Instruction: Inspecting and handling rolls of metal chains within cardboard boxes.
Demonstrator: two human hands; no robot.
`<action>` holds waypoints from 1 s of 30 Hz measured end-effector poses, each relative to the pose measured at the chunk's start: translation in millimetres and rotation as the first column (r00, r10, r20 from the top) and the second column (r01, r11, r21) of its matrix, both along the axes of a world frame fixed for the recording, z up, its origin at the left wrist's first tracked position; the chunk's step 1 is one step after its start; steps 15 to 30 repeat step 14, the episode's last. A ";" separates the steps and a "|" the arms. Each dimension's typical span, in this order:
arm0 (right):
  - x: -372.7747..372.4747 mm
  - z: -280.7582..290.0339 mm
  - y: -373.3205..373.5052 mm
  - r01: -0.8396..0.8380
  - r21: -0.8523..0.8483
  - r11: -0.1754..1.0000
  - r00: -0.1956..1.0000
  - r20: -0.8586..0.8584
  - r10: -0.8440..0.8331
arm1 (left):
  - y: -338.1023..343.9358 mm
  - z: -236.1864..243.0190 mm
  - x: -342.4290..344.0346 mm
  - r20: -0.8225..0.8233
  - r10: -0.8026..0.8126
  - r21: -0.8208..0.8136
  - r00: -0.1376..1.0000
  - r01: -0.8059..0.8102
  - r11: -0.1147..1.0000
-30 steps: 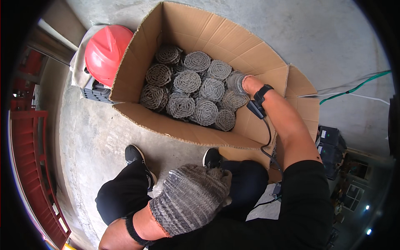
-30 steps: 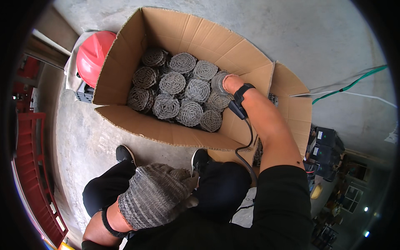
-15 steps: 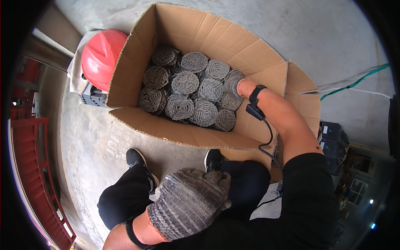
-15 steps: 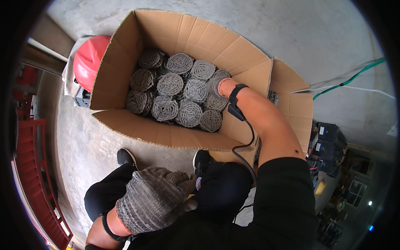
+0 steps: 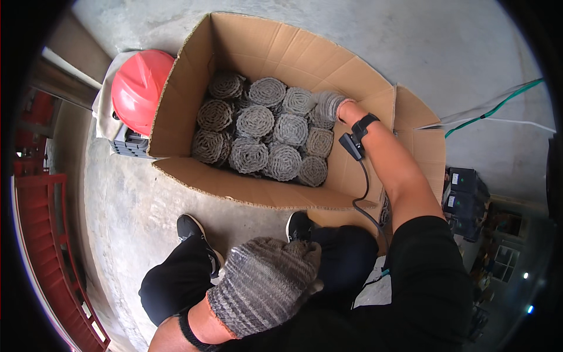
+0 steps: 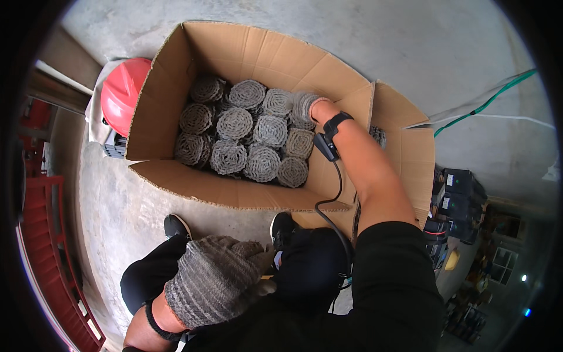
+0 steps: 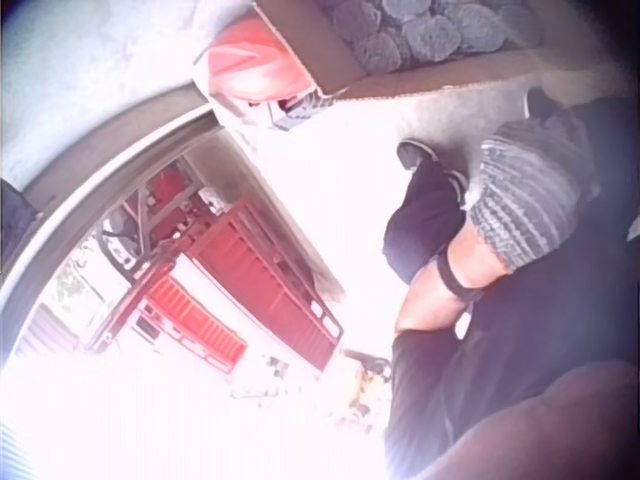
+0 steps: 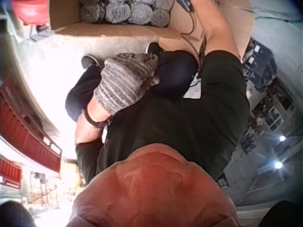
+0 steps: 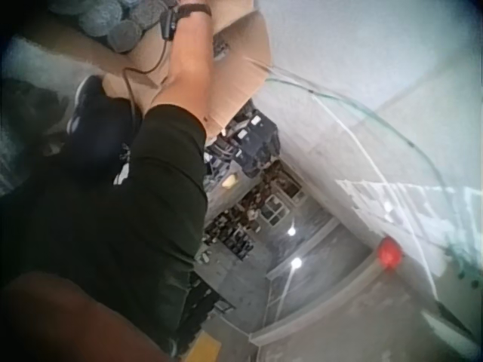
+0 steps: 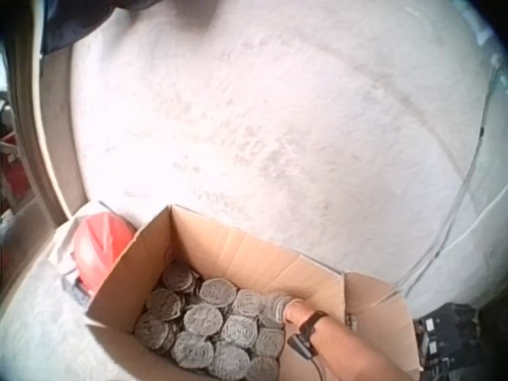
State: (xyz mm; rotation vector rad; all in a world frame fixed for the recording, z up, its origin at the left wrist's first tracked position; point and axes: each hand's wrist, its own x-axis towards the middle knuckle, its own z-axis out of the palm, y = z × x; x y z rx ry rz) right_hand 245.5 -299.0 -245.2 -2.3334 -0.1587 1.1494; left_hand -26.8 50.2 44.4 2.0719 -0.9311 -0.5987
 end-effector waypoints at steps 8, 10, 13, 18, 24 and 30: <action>-2.3 -66.7 -68.7 -0.688 -0.631 0.358 0.300 0.203 0.932 | -1.9 -1.7 5.3 0.019 -0.032 0.047 0.999 0.031 0.998; -9.1 48.2 91.6 -0.814 -0.566 0.128 0.210 -0.080 0.974 | 10.3 -1.0 -0.7 0.003 0.066 0.159 0.998 -0.065 0.985; -7.6 152.3 33.6 -0.369 -0.244 0.897 0.684 0.582 0.440 | -3.3 12.1 8.7 0.055 0.008 0.149 0.998 -0.017 0.989; -20.4 188.2 42.0 -0.168 -0.165 0.972 0.760 0.607 0.234 | -1.1 14.3 11.7 0.063 0.019 0.190 0.998 -0.031 0.981; -20.4 188.2 42.0 -0.168 -0.165 0.972 0.760 0.607 0.234 | -1.1 14.3 11.7 0.063 0.019 0.190 0.998 -0.031 0.981; -20.4 188.2 42.0 -0.168 -0.165 0.972 0.760 0.607 0.234 | -1.1 14.3 11.7 0.063 0.019 0.190 0.998 -0.031 0.981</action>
